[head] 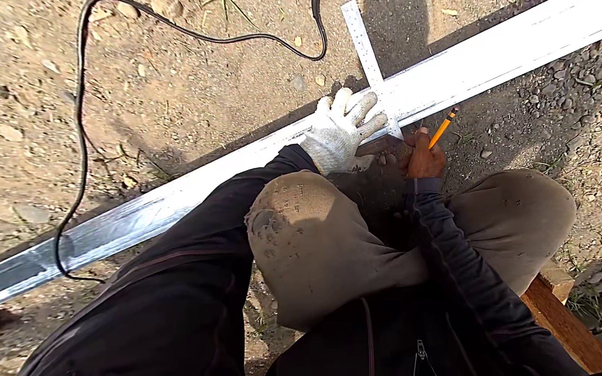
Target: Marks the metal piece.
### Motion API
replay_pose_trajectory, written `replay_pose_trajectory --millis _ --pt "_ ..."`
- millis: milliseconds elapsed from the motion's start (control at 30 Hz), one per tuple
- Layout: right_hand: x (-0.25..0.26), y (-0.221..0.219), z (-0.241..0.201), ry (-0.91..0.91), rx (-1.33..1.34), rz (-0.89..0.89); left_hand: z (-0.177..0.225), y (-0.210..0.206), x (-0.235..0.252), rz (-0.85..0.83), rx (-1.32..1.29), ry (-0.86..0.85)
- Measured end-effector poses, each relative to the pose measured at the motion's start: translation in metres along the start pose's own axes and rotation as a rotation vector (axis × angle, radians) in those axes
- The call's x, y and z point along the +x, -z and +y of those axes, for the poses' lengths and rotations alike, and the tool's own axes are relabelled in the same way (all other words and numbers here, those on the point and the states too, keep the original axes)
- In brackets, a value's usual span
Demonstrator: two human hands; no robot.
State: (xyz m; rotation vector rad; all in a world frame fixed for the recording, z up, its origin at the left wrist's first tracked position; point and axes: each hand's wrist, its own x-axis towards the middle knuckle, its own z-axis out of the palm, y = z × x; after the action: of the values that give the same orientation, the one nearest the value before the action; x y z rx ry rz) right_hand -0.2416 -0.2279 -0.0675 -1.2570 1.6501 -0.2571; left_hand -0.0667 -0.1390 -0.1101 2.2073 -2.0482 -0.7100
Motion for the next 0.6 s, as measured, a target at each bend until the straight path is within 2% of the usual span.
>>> replay_pose_trajectory --millis 67,167,233,300,367,400,533,600 --pt "-0.002 0.014 -0.009 0.161 -0.102 0.013 -0.001 -0.003 0.001 0.012 -0.016 0.005" --pt "0.004 0.02 -0.02 0.246 -0.047 0.025 -0.002 -0.006 0.002 0.024 -0.015 0.004" --pt "0.007 0.018 -0.034 0.247 0.062 -0.015 -0.003 -0.006 0.001 0.016 -0.012 -0.004" --pt "0.006 0.027 -0.073 0.099 -0.031 -0.16 -0.003 -0.005 0.002 -0.001 -0.016 -0.006" --pt "0.032 0.013 -0.052 0.402 0.169 -0.105 -0.004 -0.006 0.002 0.005 -0.015 -0.012" --pt "0.043 0.009 -0.049 0.458 0.216 -0.128 -0.005 -0.006 0.002 0.014 -0.018 -0.017" --pt "0.064 0.0 -0.05 0.467 0.091 -0.293 -0.004 -0.004 0.003 -0.007 -0.02 -0.016" --pt "0.065 -0.004 -0.045 0.56 -0.047 -0.314 -0.004 -0.005 0.003 -0.006 -0.019 -0.014"
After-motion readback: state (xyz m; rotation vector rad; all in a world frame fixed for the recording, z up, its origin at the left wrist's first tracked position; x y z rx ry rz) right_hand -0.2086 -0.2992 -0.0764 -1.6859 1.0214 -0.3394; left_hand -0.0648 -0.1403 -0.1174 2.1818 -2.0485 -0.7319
